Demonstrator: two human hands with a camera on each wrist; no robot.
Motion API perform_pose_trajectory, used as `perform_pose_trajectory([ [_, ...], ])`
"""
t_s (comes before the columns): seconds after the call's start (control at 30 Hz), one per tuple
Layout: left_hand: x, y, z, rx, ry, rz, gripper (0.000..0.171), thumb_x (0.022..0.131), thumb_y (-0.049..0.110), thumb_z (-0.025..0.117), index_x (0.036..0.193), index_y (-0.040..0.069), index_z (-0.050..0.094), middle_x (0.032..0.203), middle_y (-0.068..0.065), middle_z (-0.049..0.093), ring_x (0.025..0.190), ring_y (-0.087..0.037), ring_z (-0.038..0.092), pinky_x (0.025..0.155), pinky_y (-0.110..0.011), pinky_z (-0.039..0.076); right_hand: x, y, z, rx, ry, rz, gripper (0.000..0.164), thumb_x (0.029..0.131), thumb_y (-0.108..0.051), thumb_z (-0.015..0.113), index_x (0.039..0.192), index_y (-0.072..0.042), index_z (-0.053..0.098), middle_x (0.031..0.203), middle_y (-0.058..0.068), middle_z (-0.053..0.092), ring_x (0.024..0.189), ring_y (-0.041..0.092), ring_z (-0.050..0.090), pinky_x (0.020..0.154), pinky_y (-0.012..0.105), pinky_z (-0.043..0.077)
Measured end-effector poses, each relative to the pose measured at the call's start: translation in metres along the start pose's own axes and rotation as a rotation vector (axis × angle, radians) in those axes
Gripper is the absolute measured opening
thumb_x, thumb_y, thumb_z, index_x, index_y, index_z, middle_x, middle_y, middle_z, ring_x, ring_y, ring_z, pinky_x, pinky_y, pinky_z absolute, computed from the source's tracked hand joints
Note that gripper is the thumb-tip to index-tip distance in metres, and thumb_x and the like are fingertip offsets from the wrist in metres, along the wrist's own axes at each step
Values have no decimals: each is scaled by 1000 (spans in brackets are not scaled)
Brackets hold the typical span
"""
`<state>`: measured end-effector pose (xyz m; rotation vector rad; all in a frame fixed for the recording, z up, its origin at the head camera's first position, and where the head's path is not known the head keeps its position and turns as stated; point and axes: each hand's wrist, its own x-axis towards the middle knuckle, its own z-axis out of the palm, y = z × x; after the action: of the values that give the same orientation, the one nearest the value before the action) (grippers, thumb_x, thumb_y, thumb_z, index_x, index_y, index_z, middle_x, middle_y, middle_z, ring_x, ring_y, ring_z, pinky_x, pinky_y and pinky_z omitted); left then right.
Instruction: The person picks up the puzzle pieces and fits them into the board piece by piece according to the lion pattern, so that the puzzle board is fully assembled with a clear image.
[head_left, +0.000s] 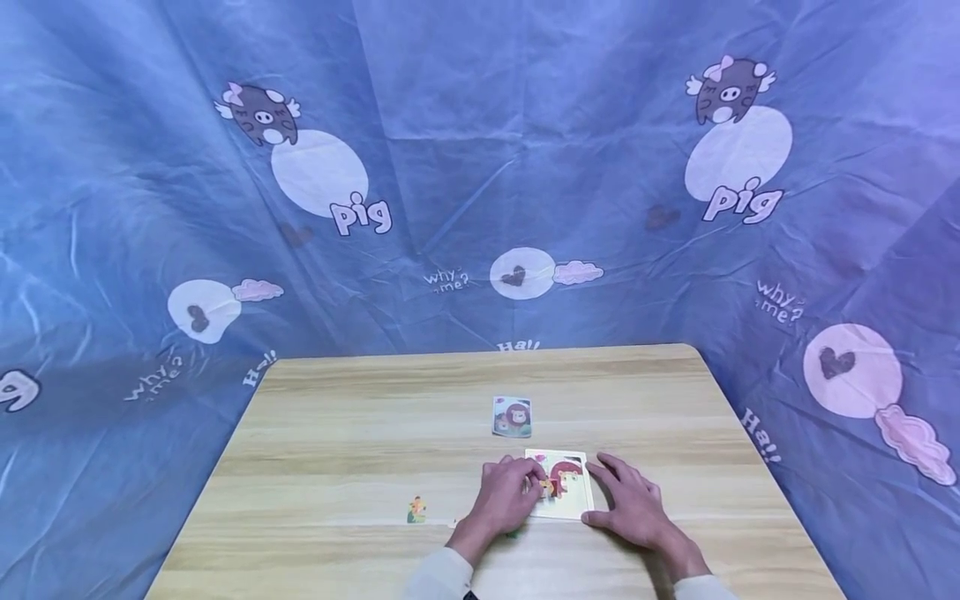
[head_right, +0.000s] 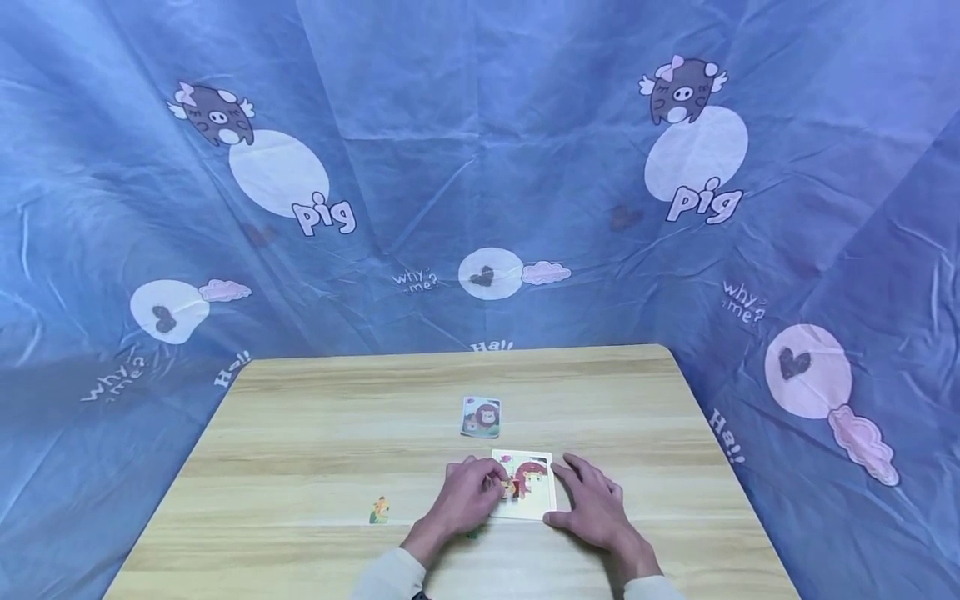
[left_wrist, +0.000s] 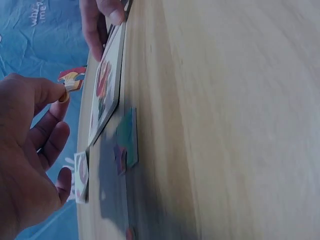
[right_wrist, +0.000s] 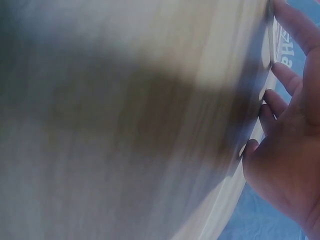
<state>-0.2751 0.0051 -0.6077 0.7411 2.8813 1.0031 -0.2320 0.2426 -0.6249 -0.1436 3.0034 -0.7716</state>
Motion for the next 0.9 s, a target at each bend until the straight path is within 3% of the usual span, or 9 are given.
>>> perform_pose_trajectory([
  [0.3,5,7,12,44,-2,8,15,83,20,62,90,33,67,109,16,71,82,0,52,84,-33,32,-2,2,-2,4,4,-1,87,67,-59,76,140,-19,51,151,11,38,136,38,38,95,62,29],
  [0.5,7,9,19,4,-10,2,14,84,20,63,91,32,66,90,22,67,77,3,47,84,-32,31,-4,2,0,11,0,-1,87,67,-58,77,140,-19,51,151,10,39,137,36,37,96,61,29],
  [0.67,7,11,25,-12,-24,-21,14,84,20,63,91,31,65,86,23,65,76,3,45,83,-32,30,-7,1,1,17,-2,-3,85,67,-56,77,139,-19,52,150,10,40,137,35,37,95,60,30],
  [0.9,13,14,33,8,7,-22,14,82,18,63,89,31,65,80,23,62,78,2,47,82,-32,30,-4,3,0,14,10,-10,85,66,-55,78,138,-19,52,150,11,41,136,35,38,95,60,30],
])
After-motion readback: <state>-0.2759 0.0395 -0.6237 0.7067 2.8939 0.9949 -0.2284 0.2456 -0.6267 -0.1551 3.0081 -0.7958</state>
